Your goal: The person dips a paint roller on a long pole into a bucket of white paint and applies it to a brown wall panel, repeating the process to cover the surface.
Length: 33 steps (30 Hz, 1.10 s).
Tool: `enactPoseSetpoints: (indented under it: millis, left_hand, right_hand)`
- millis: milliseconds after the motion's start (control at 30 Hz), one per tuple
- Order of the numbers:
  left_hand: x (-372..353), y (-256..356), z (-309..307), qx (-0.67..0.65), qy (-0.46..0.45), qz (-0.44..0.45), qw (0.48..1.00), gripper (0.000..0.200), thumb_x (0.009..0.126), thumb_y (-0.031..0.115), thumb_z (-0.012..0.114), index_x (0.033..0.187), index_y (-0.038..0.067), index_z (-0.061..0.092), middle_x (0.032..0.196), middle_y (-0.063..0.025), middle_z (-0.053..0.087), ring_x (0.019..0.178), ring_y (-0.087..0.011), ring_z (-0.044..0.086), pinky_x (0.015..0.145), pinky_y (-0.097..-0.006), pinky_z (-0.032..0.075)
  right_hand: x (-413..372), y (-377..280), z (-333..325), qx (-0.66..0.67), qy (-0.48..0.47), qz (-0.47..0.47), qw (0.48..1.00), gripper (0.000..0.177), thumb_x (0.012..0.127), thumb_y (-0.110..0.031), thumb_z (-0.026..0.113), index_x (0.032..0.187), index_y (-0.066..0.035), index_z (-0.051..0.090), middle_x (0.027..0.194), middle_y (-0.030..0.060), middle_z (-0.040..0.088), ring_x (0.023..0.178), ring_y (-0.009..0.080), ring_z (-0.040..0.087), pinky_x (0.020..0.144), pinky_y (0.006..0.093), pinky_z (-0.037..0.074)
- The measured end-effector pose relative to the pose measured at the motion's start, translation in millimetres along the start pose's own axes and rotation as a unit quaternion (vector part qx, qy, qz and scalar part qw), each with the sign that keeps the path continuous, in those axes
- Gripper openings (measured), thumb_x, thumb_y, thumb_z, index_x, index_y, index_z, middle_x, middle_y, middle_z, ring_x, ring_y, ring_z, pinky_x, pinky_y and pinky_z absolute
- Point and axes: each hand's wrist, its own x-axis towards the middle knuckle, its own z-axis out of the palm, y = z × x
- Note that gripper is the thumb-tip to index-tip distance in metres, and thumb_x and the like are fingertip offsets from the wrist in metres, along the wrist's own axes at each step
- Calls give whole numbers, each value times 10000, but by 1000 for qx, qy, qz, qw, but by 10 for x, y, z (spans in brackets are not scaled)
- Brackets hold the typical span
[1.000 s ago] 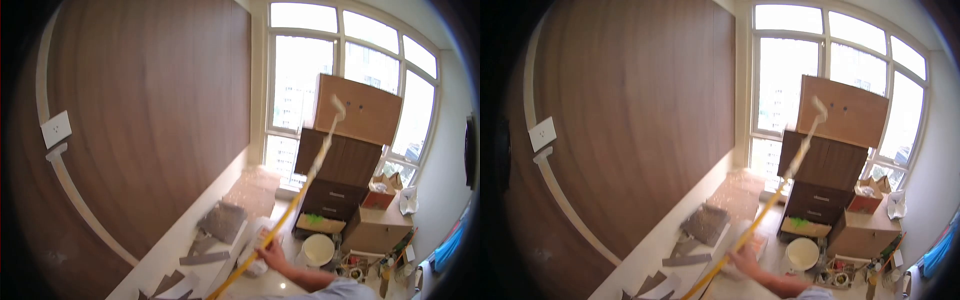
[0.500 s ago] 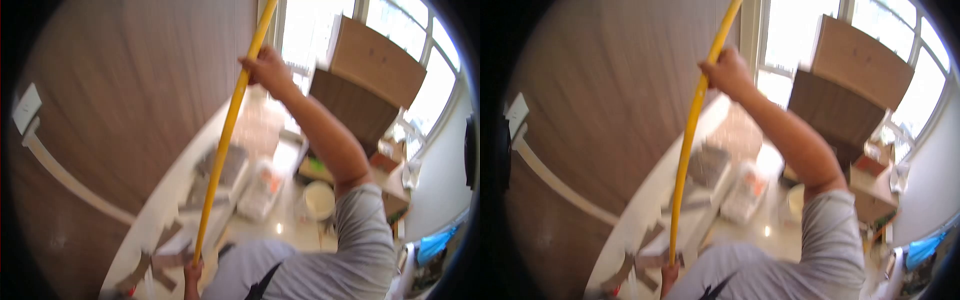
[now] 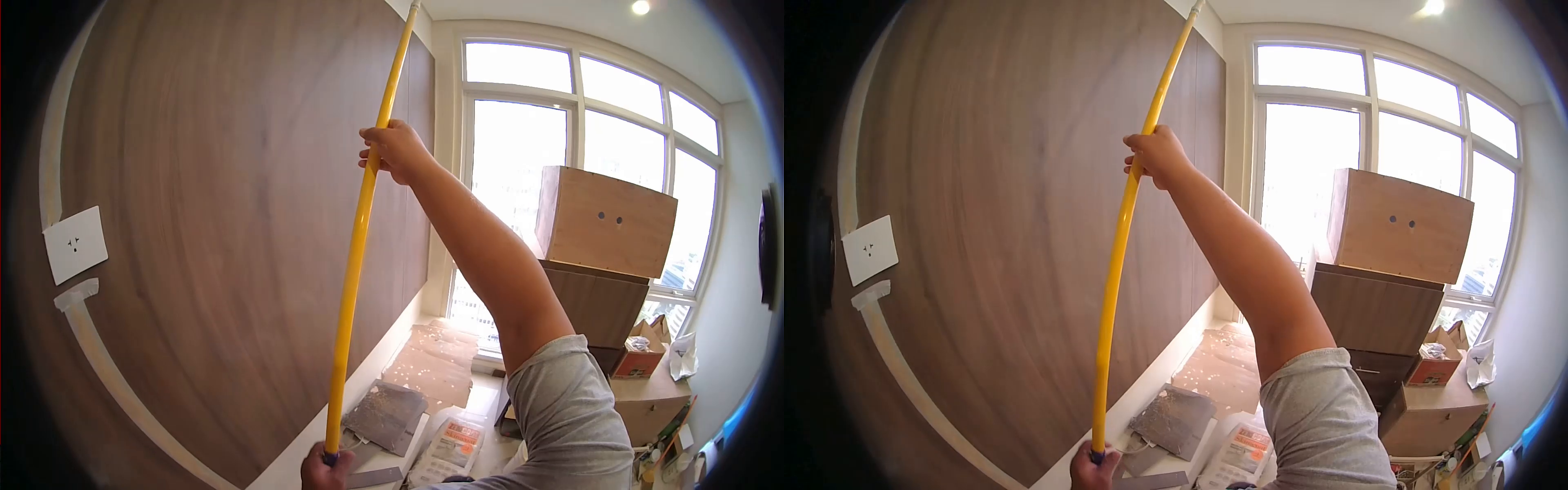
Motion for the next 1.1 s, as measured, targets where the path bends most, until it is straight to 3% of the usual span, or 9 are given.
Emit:
enactPoseSetpoints:
  millis: [67,167,367,467,1100]
  left_hand:
    - [400,265,-72,125,35,41,991,291,868,237,822,997,17,681,665,-36,614,620,-139,615,622,-336,517]
    - [891,391,-127,80,29,14,996,389,867,346,821,1046,25,694,739,-96,663,703,-211,664,695,-365,540]
    - [1627,798,-6,-33,-8,30,999,313,922,255,793,1078,16,664,712,3,599,636,-80,562,613,-275,488]
    - [1950,1062,112,-77,-29,28,996,307,934,236,779,1082,-2,655,715,22,589,624,-63,543,592,-257,464]
    - [3963,1357,1328,-56,-53,63,995,234,983,225,718,1068,17,652,673,38,532,561,-52,488,523,-220,411]
  right_hand:
    - [117,-52,112,-5,-8,-3,1000,422,947,-149,704,1236,98,521,1066,175,582,921,291,692,822,418,650]
    - [254,-154,220,-19,-11,-7,1000,431,949,-141,705,1252,104,521,1123,194,584,948,307,691,841,434,645]
    - [446,-153,322,7,-12,-27,1000,462,944,-136,717,1277,121,527,1120,218,595,986,317,689,871,449,632]
    - [574,-73,281,7,-14,-36,999,456,944,-141,720,1266,122,532,1113,210,602,973,315,695,882,442,627]
    - [1607,941,-696,35,10,23,999,430,938,-114,734,1229,136,540,1097,191,610,953,276,703,871,394,623]
